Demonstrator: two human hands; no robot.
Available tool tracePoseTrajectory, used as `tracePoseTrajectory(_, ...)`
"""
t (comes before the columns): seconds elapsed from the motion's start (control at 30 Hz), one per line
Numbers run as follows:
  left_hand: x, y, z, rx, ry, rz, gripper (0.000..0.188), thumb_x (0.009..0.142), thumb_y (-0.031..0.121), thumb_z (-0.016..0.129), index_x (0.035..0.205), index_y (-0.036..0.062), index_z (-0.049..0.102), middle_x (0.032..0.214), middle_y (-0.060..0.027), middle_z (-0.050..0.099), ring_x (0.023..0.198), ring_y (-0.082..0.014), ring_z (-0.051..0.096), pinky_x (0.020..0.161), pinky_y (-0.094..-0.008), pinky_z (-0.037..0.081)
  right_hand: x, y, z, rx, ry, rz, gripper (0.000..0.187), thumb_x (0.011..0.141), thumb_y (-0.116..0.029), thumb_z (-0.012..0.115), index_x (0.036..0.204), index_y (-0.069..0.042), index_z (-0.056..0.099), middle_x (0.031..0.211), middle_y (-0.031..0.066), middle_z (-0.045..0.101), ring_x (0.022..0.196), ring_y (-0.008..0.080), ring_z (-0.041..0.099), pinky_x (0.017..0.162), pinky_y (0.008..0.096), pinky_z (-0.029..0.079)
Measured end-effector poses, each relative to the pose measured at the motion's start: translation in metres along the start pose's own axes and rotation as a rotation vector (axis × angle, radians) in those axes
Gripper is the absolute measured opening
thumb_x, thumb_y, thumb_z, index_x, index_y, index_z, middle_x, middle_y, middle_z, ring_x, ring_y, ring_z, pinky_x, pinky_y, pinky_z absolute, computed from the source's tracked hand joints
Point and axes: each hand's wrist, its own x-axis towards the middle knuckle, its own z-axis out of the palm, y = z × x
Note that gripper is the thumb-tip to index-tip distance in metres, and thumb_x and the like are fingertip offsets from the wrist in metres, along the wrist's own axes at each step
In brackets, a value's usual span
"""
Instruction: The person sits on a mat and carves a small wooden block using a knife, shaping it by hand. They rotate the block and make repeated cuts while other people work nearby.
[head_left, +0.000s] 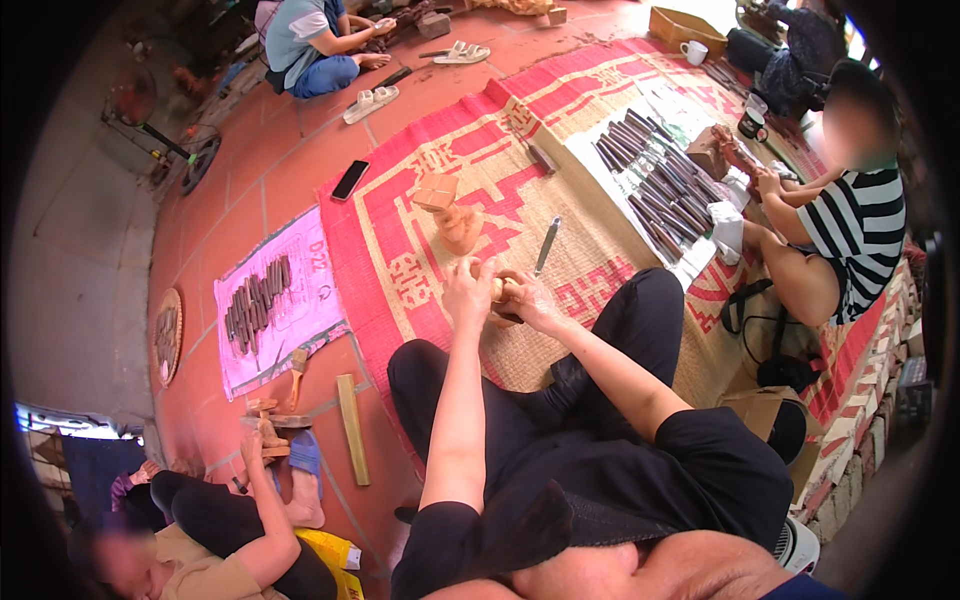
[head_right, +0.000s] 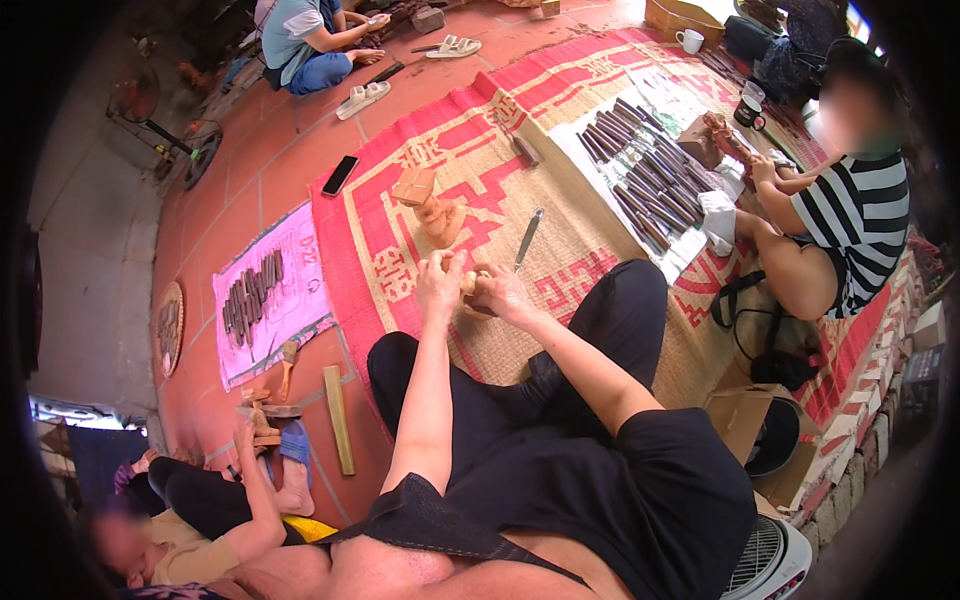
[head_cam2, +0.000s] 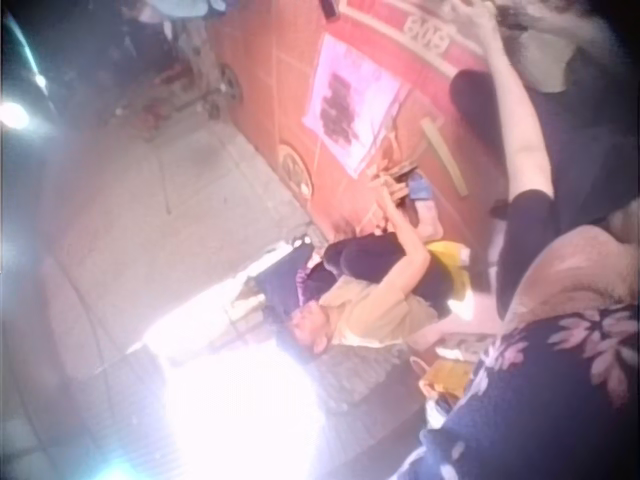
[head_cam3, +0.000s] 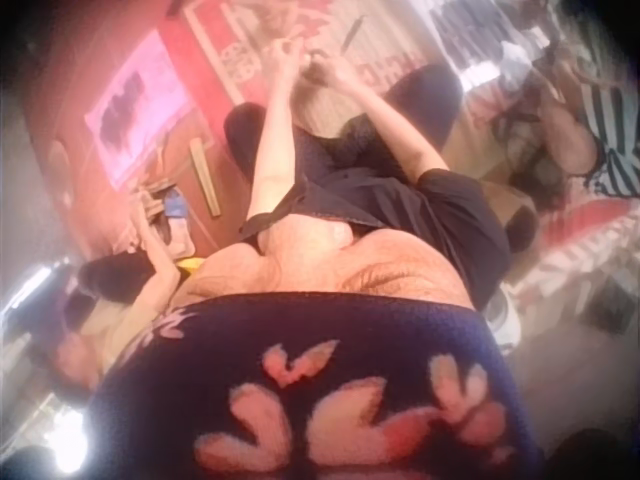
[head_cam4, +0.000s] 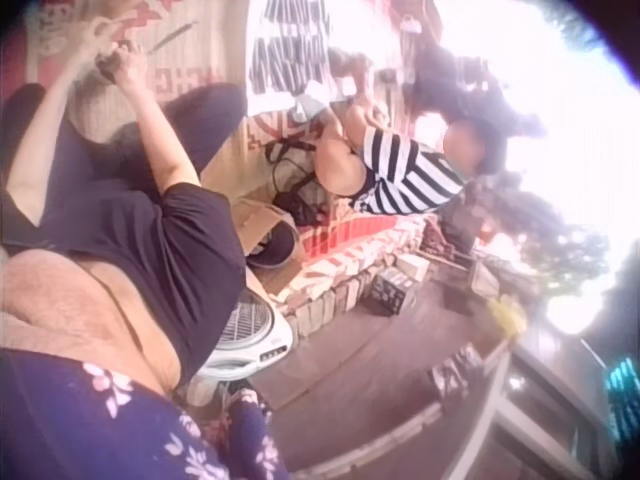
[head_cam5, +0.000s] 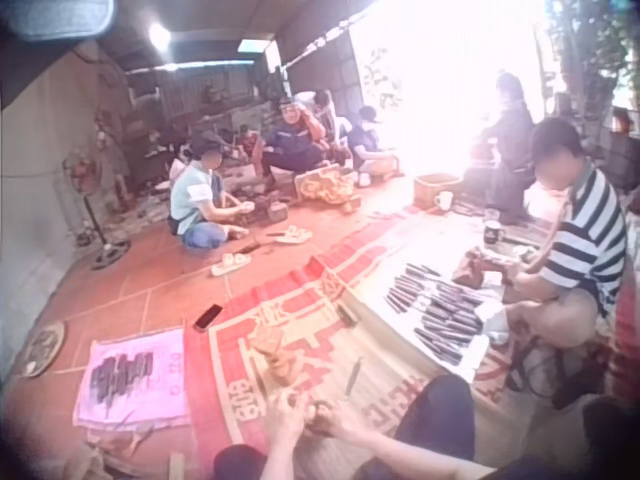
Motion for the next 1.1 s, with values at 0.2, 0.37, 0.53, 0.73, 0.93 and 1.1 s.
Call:
tracePoseTrajectory(0.2,0.0,-0.006,0.0,-0.038,0.01,-0.003,0.042,0.085,0.053,0.059,0.105,0.0157,0.062,0.107,-0.0153,0.058,0.1,-0.0353,0.058,0.085,-0.0456,0.047,-0.006,0.016,-0.005,-0.112,0.044,0.113,0.046,0.073,-0.022,0.073,0.118,-0.016,0.064,0.124,0.0098,0.054,0.116,0.0306,0.05,0.097,0.0409,0.041)
tracePoseTrajectory(0.37,0.001,-0.003,-0.003,0.007,0.011,-0.009,0.048,0.085,0.06,0.054,0.105,0.0178,0.063,0.1,-0.0145,0.058,0.096,-0.034,0.06,0.082,-0.044,0.047,0.005,-0.001,0.0,0.016,0.075,-0.064,0.034,0.073,-0.021,0.073,0.104,-0.011,0.066,0.124,0.0114,0.054,0.114,0.0309,0.05,0.096,0.0405,0.042)
tracePoseTrajectory(0.53,-0.002,0.001,-0.003,-0.026,0.006,-0.013,0.042,0.086,0.052,0.059,0.104,0.0155,0.062,0.107,-0.0147,0.058,0.101,-0.0355,0.058,0.084,-0.0461,0.047,-0.002,0.023,-0.01,-0.077,0.048,0.086,0.033,0.072,-0.023,0.074,0.102,-0.01,0.067,0.125,0.0116,0.054,0.114,0.0315,0.051,0.097,0.0413,0.041)
tracePoseTrajectory(0.73,0.0,0.001,0.004,0.038,0.054,0.037,0.047,0.085,0.06,0.055,0.103,0.0173,0.063,0.1,-0.0131,0.058,0.095,-0.0331,0.059,0.081,-0.0435,0.047,0.012,0.007,0.005,-0.062,0.067,-0.088,0.035,0.072,-0.021,0.074,0.104,-0.009,0.064,0.125,0.0112,0.054,0.113,0.0331,0.052,0.095,0.0432,0.043)
tracePoseTrajectory(0.93,0.003,-0.006,0.002,-0.009,0.035,-0.026,0.045,0.084,0.055,0.058,0.103,0.0153,0.063,0.103,-0.0152,0.058,0.098,-0.0349,0.058,0.082,-0.0453,0.047,0.0,0.028,-0.005,-0.18,0.025,-0.046,0.037,0.071,-0.02,0.074,0.105,-0.01,0.065,0.124,0.0095,0.054,0.112,0.0321,0.052,0.093,0.0424,0.044)
tracePoseTrajectory(1.1,0.003,-0.006,-0.001,-0.011,0.021,-0.037,0.045,0.085,0.056,0.057,0.104,0.0156,0.063,0.104,-0.0154,0.058,0.098,-0.0353,0.059,0.082,-0.0455,0.047,0.004,0.004,-0.001,-0.085,0.105,-0.064,0.033,0.069,-0.02,0.074,0.1,-0.01,0.067,0.122,0.0098,0.055,0.108,0.0319,0.053,0.091,0.0435,0.044)
